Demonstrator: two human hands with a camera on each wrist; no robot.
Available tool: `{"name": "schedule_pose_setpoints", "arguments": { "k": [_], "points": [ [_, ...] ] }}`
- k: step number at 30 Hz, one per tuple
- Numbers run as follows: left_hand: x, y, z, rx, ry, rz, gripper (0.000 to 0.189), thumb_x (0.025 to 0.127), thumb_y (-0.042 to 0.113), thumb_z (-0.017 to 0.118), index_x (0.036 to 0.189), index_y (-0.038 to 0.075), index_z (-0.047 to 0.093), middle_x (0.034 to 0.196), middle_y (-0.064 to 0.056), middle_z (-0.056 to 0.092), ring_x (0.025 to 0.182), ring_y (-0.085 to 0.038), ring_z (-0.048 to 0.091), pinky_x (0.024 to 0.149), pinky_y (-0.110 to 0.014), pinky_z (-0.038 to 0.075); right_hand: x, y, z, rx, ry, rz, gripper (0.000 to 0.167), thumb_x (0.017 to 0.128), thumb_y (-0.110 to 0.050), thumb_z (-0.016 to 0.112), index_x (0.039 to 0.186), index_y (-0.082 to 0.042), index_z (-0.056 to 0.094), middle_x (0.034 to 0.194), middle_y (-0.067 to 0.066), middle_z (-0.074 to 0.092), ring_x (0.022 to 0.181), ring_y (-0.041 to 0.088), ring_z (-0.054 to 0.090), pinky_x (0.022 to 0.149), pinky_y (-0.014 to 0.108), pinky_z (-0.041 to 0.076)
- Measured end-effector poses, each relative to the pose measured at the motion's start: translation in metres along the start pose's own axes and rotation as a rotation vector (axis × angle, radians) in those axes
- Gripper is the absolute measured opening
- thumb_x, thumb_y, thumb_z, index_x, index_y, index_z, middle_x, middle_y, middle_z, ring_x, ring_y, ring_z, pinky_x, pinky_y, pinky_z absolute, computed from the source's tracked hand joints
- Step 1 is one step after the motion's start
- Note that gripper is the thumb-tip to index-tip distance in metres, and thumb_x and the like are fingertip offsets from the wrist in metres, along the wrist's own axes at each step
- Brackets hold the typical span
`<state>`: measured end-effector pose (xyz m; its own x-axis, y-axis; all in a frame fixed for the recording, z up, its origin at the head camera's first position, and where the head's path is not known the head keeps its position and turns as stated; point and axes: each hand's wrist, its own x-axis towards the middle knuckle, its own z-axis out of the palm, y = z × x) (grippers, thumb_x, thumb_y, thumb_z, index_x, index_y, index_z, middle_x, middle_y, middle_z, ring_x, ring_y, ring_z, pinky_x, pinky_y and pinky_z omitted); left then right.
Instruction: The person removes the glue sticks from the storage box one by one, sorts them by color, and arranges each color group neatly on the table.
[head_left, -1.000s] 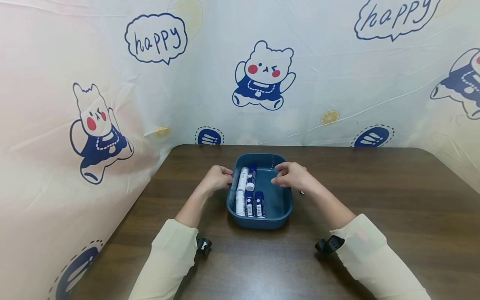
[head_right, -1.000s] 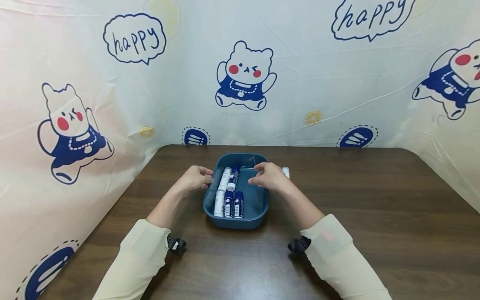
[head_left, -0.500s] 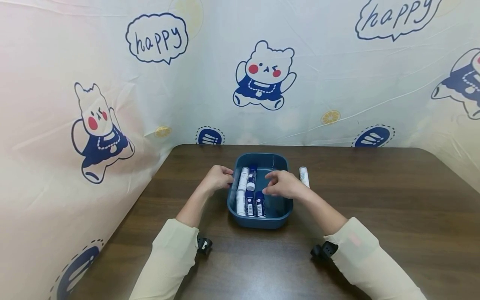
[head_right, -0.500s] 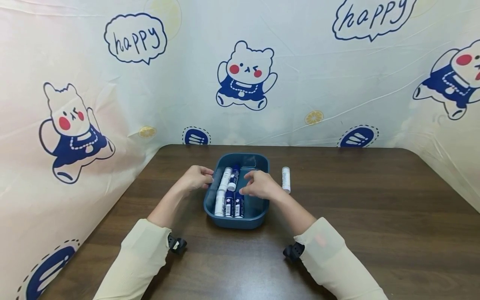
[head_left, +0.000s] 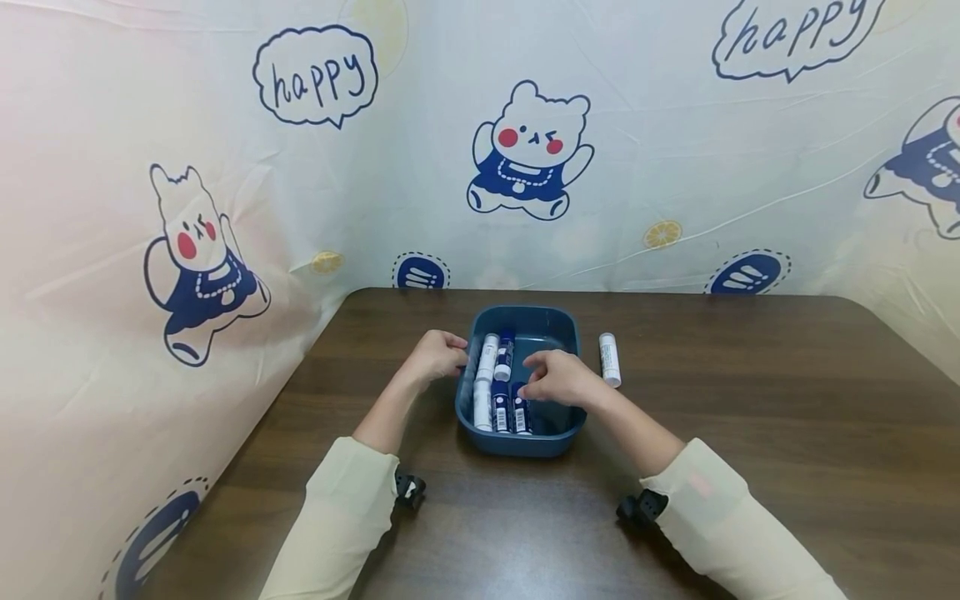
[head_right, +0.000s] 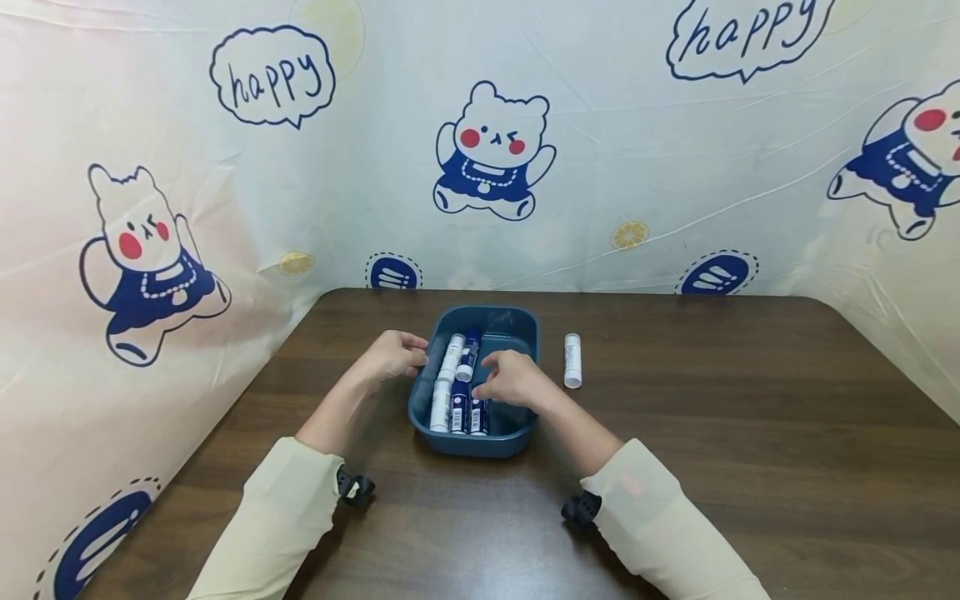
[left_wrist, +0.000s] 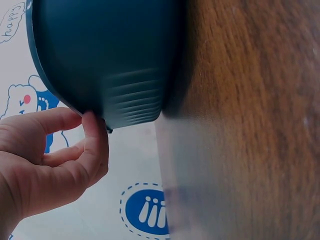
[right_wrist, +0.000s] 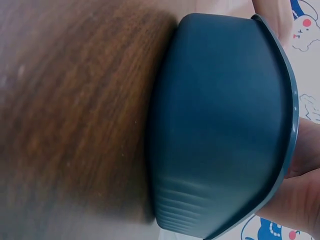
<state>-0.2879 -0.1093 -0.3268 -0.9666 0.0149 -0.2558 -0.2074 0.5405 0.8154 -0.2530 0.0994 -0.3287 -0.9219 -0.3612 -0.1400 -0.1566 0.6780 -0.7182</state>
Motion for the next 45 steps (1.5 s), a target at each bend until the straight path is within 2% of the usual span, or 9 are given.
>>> {"name": "schedule_pose_setpoints", "arguments": {
  "k": [8, 14, 26, 34, 39, 45],
  "points": [
    [0.001, -0.001, 0.0, 0.005, -0.002, -0.001, 0.029, 0.091, 0.007, 0.054, 0.119, -0.001, 0.056, 0.119, -0.018, 0.054, 0.095, -0.032, 0.06, 0.092, -0.044, 0.043, 0.0, -0.004, 0.008, -0.048, -0.012, 0.045, 0.053, 0.081, -0.017, 0.07, 0.127, 0.001, 0.051, 0.091, 0.007, 0.062, 0.073, 0.016, 0.06, 0.071, 0.033, 0.05],
    [0.001, -0.001, 0.0, 0.0, -0.01, -0.003, 0.03, 0.091, 0.008, 0.054, 0.12, 0.0, 0.055, 0.12, -0.018, 0.053, 0.096, -0.032, 0.059, 0.093, -0.044, 0.043, 0.001, -0.004, 0.012, -0.128, -0.01, 0.035, 0.051, 0.08, -0.017, 0.071, 0.124, 0.002, 0.054, 0.094, 0.01, 0.063, 0.076, 0.017, 0.058, 0.07, 0.032, 0.052],
    [0.0, 0.0, 0.0, -0.008, -0.009, 0.001, 0.03, 0.091, 0.007, 0.054, 0.119, -0.001, 0.055, 0.119, -0.019, 0.053, 0.096, -0.032, 0.059, 0.093, -0.044, 0.043, 0.002, -0.007, 0.019, -0.18, -0.012, 0.068, 0.049, 0.078, -0.019, 0.074, 0.118, 0.003, 0.057, 0.083, 0.007, 0.063, 0.072, 0.016, 0.057, 0.067, 0.03, 0.05],
    [0.002, -0.001, 0.0, 0.0, -0.008, -0.011, 0.03, 0.091, 0.008, 0.054, 0.12, 0.0, 0.055, 0.12, -0.018, 0.053, 0.098, -0.032, 0.059, 0.093, -0.045, 0.042, 0.005, -0.006, 0.024, -0.23, -0.027, 0.092, 0.059, 0.076, -0.022, 0.075, 0.125, 0.004, 0.052, 0.111, 0.016, 0.06, 0.083, 0.019, 0.058, 0.084, 0.04, 0.048],
    [0.002, -0.001, 0.0, 0.001, -0.007, -0.007, 0.031, 0.091, 0.007, 0.054, 0.12, -0.001, 0.054, 0.12, -0.019, 0.053, 0.096, -0.032, 0.059, 0.093, -0.044, 0.043, 0.007, -0.006, 0.025, -0.239, -0.043, 0.108, 0.063, 0.076, -0.022, 0.076, 0.127, 0.004, 0.05, 0.109, 0.017, 0.06, 0.077, 0.017, 0.061, 0.082, 0.037, 0.049],
    [0.0, 0.0, 0.001, 0.001, 0.001, -0.002, 0.03, 0.091, 0.007, 0.054, 0.12, -0.001, 0.055, 0.119, -0.018, 0.053, 0.096, -0.032, 0.059, 0.093, -0.044, 0.043, 0.008, -0.006, 0.026, -0.242, -0.056, 0.12, 0.067, 0.073, -0.023, 0.078, 0.127, 0.004, 0.048, 0.107, 0.016, 0.059, 0.088, 0.021, 0.057, 0.082, 0.038, 0.048]
  ]
}}
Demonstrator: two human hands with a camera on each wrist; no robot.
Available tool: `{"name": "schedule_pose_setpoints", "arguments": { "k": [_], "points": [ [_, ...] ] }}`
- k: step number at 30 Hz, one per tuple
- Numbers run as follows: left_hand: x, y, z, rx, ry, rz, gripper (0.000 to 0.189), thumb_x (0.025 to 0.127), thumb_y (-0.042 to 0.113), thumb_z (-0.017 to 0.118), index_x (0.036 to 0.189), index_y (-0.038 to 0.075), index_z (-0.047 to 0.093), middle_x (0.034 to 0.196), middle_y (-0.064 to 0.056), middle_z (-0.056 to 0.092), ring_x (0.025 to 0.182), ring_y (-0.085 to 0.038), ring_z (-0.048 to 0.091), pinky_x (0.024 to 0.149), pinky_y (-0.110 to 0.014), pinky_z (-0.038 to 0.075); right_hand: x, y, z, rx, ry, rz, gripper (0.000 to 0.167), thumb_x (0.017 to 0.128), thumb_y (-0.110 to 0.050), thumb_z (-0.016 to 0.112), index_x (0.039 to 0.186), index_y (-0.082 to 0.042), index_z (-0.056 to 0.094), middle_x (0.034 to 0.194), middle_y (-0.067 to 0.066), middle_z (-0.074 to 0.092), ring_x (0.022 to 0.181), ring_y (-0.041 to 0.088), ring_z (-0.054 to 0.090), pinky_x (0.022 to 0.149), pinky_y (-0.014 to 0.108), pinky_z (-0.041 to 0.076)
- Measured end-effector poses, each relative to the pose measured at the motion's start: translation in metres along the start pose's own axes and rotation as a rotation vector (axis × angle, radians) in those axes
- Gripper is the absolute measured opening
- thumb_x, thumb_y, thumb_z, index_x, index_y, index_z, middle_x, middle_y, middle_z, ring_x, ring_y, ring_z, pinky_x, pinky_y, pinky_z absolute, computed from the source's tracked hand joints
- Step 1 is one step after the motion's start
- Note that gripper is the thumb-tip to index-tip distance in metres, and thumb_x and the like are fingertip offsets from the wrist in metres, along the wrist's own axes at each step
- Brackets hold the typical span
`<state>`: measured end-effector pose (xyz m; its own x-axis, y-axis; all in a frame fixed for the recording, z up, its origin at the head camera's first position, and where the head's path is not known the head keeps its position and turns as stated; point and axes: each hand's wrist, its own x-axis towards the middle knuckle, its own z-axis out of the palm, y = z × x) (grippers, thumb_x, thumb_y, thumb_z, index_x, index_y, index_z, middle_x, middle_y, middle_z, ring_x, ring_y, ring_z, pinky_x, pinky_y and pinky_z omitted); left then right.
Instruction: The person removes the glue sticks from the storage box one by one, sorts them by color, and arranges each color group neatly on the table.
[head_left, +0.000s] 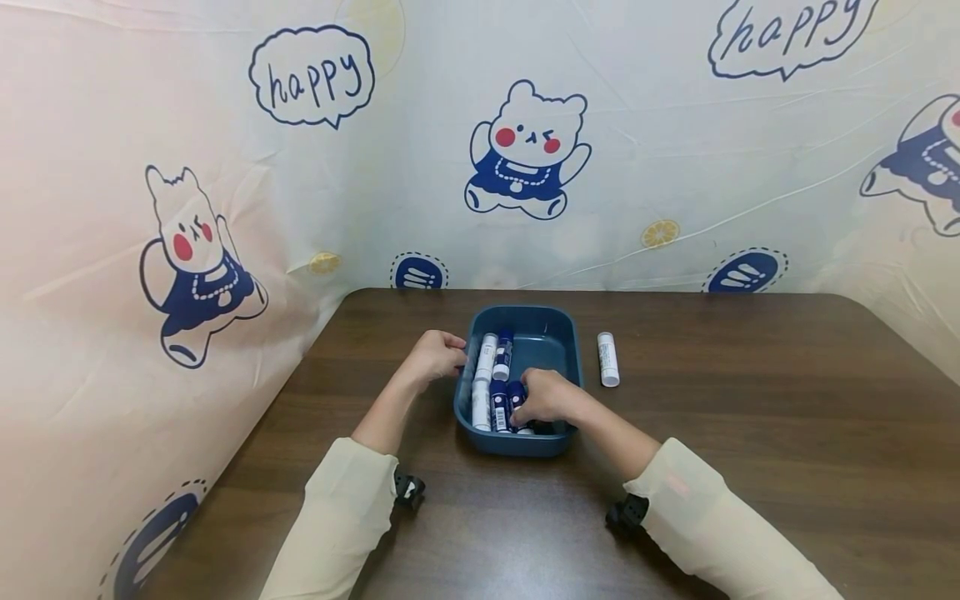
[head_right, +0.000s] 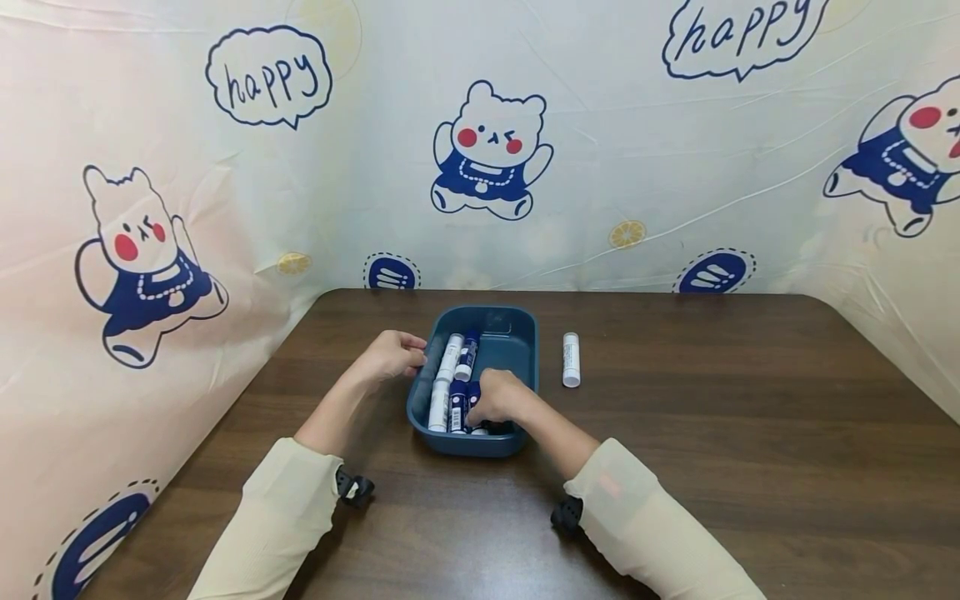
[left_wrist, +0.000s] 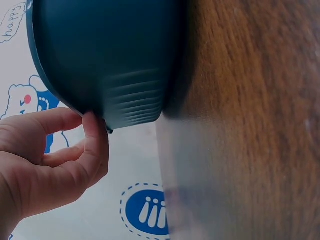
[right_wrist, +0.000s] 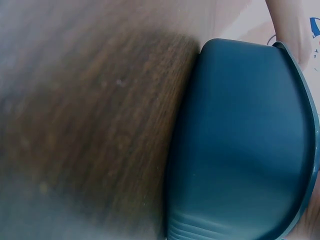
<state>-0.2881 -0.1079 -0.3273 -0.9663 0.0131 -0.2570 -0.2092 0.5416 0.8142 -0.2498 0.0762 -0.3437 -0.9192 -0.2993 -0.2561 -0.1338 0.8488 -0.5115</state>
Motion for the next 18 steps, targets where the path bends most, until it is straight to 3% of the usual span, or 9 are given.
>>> {"name": "schedule_pose_setpoints", "arguments": {
  "k": [11, 18],
  "points": [
    [0.0005, -0.0013, -0.0009, -0.003, -0.002, 0.021, 0.031, 0.09, 0.006, 0.055, 0.119, -0.003, 0.055, 0.117, -0.019, 0.055, 0.093, -0.031, 0.06, 0.092, -0.044, 0.044, 0.0017, 0.0016, 0.0004, 0.018, 0.009, -0.006, 0.067, 0.072, -0.02, 0.079, 0.127, 0.004, 0.048, 0.111, 0.015, 0.057, 0.089, 0.02, 0.054, 0.082, 0.037, 0.048],
    [0.0026, -0.0028, -0.0011, 0.011, -0.007, 0.032, 0.03, 0.09, 0.006, 0.055, 0.119, -0.003, 0.055, 0.116, -0.019, 0.055, 0.091, -0.031, 0.061, 0.09, -0.043, 0.045, 0.002, 0.0031, -0.0008, 0.154, 0.015, 0.026, 0.066, 0.072, -0.013, 0.076, 0.129, 0.003, 0.046, 0.113, 0.017, 0.057, 0.068, 0.016, 0.061, 0.075, 0.035, 0.049]
  ]
}}
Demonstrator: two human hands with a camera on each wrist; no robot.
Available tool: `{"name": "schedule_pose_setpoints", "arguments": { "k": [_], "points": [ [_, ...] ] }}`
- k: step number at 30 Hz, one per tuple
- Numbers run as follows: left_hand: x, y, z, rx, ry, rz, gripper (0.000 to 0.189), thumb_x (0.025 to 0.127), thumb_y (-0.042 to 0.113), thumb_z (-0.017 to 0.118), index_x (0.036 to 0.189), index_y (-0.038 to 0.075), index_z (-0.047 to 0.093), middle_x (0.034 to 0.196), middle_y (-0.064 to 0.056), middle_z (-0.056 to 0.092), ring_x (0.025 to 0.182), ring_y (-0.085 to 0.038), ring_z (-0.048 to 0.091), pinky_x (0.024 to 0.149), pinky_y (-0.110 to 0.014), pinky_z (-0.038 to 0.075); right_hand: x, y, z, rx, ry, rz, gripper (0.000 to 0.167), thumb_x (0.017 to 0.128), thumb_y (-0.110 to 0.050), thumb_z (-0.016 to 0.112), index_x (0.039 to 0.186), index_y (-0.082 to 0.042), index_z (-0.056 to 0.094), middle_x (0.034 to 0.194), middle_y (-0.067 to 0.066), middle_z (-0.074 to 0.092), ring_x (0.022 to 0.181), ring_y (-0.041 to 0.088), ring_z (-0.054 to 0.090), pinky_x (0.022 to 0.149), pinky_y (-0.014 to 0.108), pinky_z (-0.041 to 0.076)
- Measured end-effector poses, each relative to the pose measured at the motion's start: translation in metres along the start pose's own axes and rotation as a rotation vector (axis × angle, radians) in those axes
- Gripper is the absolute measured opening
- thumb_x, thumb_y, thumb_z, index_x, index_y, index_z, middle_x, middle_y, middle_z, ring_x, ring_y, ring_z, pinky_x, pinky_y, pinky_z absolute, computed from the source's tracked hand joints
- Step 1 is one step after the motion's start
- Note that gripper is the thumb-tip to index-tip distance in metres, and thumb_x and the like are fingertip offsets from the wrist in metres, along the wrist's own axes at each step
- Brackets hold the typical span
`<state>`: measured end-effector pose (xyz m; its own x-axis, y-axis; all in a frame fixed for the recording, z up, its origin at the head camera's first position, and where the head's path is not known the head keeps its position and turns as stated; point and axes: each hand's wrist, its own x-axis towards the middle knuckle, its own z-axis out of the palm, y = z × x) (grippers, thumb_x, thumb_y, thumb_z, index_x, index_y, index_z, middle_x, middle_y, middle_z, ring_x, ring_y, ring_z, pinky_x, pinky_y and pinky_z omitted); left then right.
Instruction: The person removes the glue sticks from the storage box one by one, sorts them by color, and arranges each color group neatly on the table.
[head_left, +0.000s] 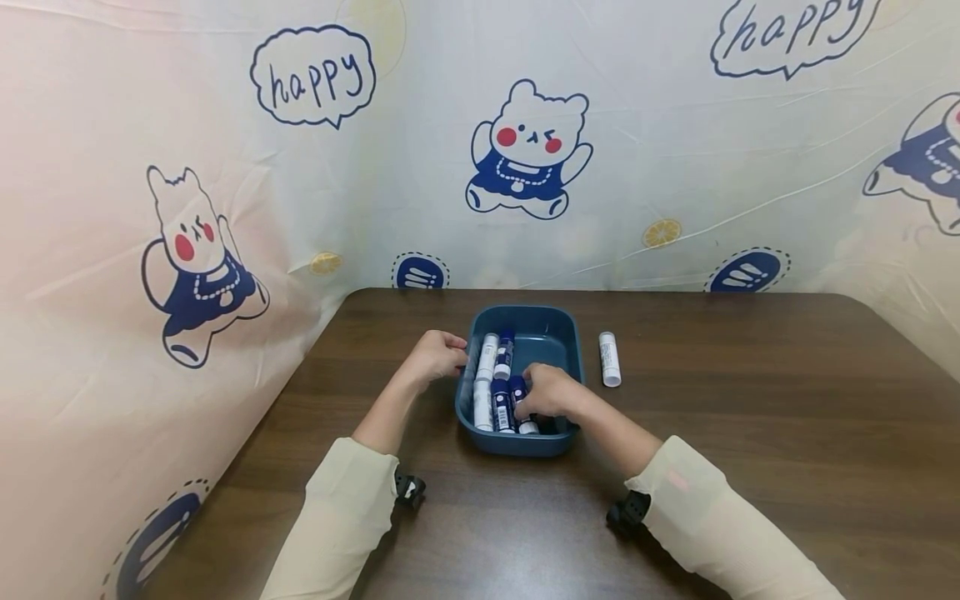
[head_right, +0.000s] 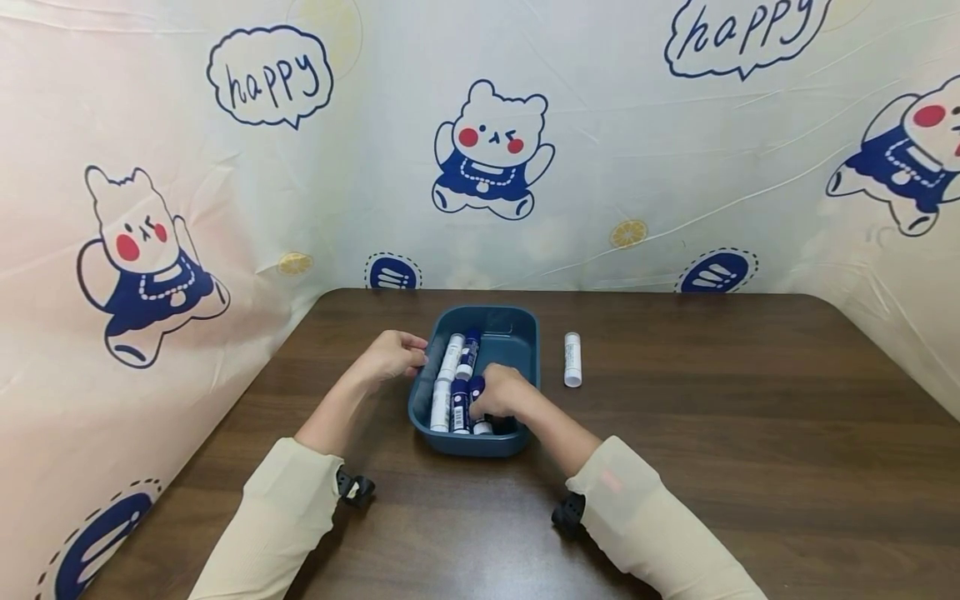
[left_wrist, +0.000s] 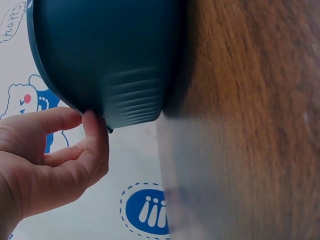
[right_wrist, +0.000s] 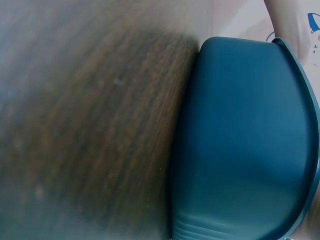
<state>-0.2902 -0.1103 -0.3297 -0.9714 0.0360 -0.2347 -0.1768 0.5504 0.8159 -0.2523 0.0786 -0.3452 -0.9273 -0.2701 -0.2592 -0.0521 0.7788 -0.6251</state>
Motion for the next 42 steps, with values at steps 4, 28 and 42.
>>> {"name": "schedule_pose_setpoints", "arguments": {
  "k": [4, 28, 42],
  "points": [
    [0.0001, 0.0006, -0.0001, -0.006, 0.0, -0.01, 0.03, 0.09, 0.007, 0.055, 0.119, -0.002, 0.055, 0.116, -0.019, 0.055, 0.092, -0.031, 0.061, 0.092, -0.044, 0.044, -0.0012, -0.0004, -0.0013, 0.062, 0.005, 0.007, 0.065, 0.073, -0.01, 0.075, 0.129, 0.004, 0.045, 0.106, 0.015, 0.058, 0.066, 0.017, 0.061, 0.071, 0.034, 0.05],
    [-0.0022, 0.0021, -0.0002, -0.02, 0.004, -0.022, 0.029, 0.091, 0.007, 0.055, 0.119, -0.002, 0.055, 0.117, -0.019, 0.055, 0.093, -0.031, 0.06, 0.091, -0.043, 0.044, -0.0028, 0.0004, -0.0019, 0.275, 0.032, -0.032, 0.064, 0.072, 0.0, 0.072, 0.129, 0.004, 0.043, 0.096, 0.012, 0.054, 0.08, 0.021, 0.058, 0.066, 0.032, 0.054],
    [-0.0029, 0.0014, 0.0, -0.024, 0.002, -0.009, 0.03, 0.09, 0.006, 0.054, 0.119, -0.003, 0.055, 0.116, -0.019, 0.055, 0.093, -0.032, 0.061, 0.091, -0.043, 0.045, -0.0028, 0.0016, -0.0042, 0.433, 0.002, -0.03, 0.064, 0.076, 0.002, 0.069, 0.132, 0.003, 0.04, 0.104, 0.017, 0.05, 0.085, 0.024, 0.057, 0.07, 0.033, 0.054]
  ]
}}
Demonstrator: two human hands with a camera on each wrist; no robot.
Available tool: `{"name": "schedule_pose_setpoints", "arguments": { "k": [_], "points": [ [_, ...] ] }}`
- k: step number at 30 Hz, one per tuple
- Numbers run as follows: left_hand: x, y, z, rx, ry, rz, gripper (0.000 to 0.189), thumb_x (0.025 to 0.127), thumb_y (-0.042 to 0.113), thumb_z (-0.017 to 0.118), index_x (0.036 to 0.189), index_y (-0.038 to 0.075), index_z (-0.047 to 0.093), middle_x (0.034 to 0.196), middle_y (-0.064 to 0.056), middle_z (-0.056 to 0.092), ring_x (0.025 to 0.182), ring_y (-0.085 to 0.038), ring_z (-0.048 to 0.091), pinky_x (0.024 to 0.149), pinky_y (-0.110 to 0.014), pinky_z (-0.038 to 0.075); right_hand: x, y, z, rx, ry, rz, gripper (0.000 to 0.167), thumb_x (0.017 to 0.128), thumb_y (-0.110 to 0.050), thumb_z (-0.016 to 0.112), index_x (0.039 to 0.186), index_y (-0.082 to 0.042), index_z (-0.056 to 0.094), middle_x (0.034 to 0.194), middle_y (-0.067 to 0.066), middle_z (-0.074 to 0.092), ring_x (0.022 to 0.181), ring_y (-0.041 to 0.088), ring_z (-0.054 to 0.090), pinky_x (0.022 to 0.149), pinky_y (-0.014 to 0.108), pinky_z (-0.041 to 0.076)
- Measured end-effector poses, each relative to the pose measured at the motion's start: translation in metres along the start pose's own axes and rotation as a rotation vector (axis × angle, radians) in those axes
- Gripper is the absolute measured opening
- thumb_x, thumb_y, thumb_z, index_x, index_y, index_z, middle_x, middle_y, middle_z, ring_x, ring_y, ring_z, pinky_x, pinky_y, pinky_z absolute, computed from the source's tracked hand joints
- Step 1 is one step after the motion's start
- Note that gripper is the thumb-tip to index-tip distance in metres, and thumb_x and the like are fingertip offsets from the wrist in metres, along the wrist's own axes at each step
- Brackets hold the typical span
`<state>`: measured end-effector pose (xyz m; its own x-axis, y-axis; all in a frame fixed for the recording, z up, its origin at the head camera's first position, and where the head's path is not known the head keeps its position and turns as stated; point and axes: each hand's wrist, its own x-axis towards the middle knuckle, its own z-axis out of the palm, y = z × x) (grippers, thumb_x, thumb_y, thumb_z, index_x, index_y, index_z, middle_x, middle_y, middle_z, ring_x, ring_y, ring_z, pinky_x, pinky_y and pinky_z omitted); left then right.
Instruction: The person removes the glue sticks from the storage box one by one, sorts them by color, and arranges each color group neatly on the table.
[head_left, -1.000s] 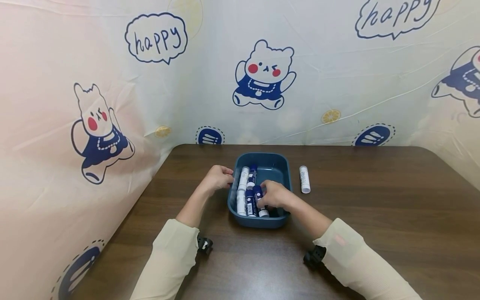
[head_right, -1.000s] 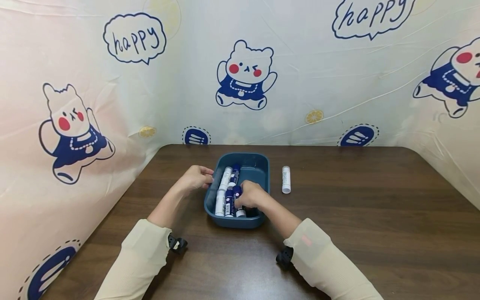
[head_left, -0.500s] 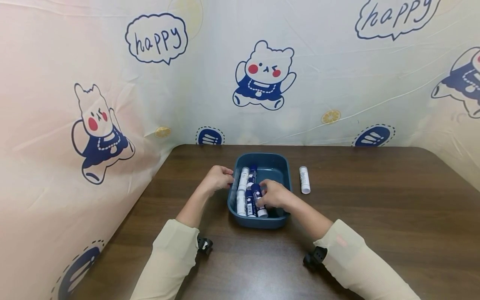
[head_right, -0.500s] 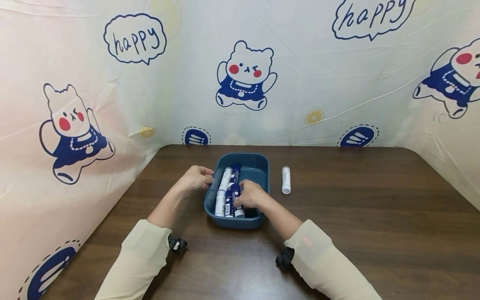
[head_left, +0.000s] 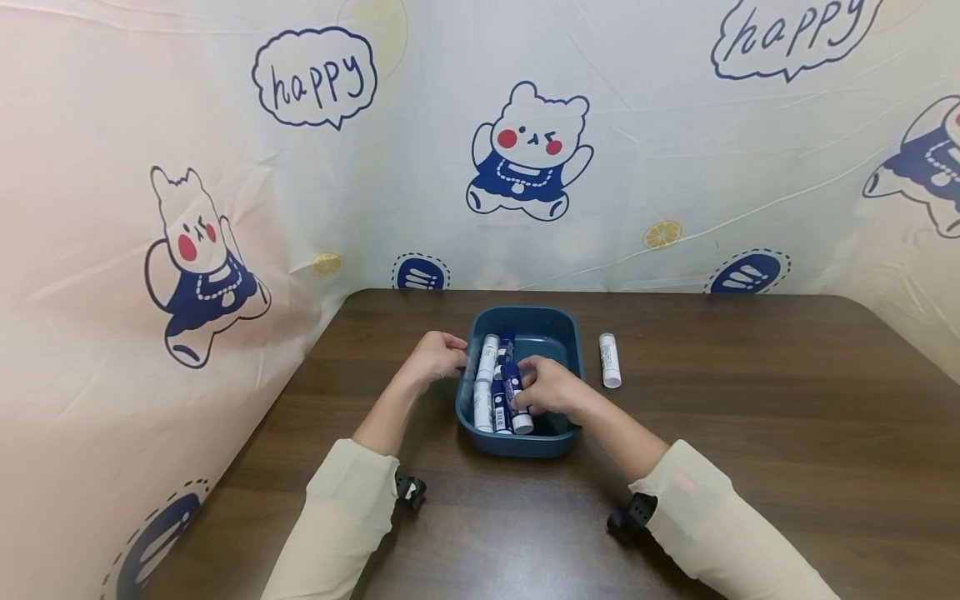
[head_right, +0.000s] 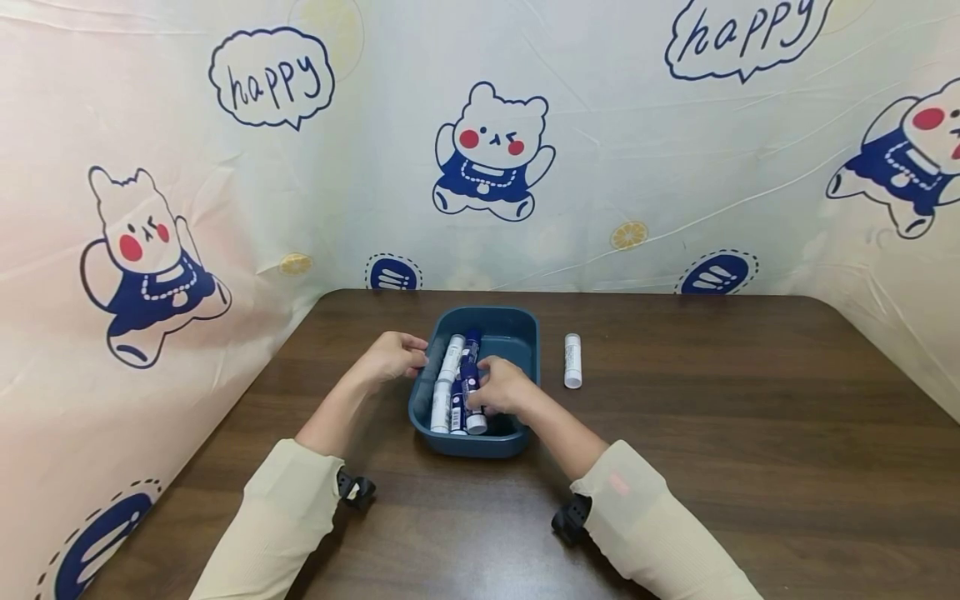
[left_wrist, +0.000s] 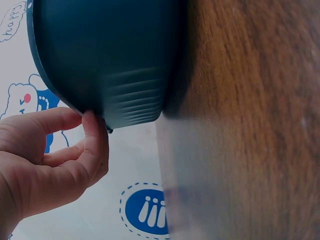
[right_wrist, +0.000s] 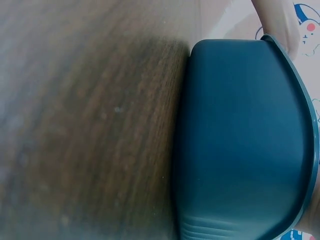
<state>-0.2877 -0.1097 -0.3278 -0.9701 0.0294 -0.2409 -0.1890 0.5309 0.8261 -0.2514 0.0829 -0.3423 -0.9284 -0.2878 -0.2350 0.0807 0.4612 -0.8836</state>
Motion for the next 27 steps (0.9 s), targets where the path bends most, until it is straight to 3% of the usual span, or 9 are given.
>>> {"name": "schedule_pose_setpoints", "arguments": {
  "k": [11, 27],
  "points": [
    [0.001, 0.0, 0.0, 0.004, -0.003, -0.007, 0.03, 0.09, 0.006, 0.055, 0.119, -0.002, 0.055, 0.117, -0.019, 0.054, 0.095, -0.032, 0.06, 0.092, -0.043, 0.044, -0.002, 0.002, -0.004, 0.178, -0.055, -0.025, 0.063, 0.08, -0.002, 0.066, 0.135, -0.001, 0.036, 0.116, 0.019, 0.048, 0.093, 0.026, 0.056, 0.078, 0.036, 0.052],
    [0.0, 0.0, 0.0, 0.016, -0.006, 0.0, 0.03, 0.09, 0.007, 0.055, 0.119, -0.002, 0.055, 0.117, -0.018, 0.054, 0.094, -0.031, 0.059, 0.091, -0.042, 0.045, -0.006, 0.0, -0.011, 0.364, -0.065, -0.053, 0.065, 0.082, -0.004, 0.065, 0.139, -0.006, 0.033, 0.131, 0.02, 0.04, 0.102, 0.028, 0.053, 0.089, 0.038, 0.047]
  ]
}}
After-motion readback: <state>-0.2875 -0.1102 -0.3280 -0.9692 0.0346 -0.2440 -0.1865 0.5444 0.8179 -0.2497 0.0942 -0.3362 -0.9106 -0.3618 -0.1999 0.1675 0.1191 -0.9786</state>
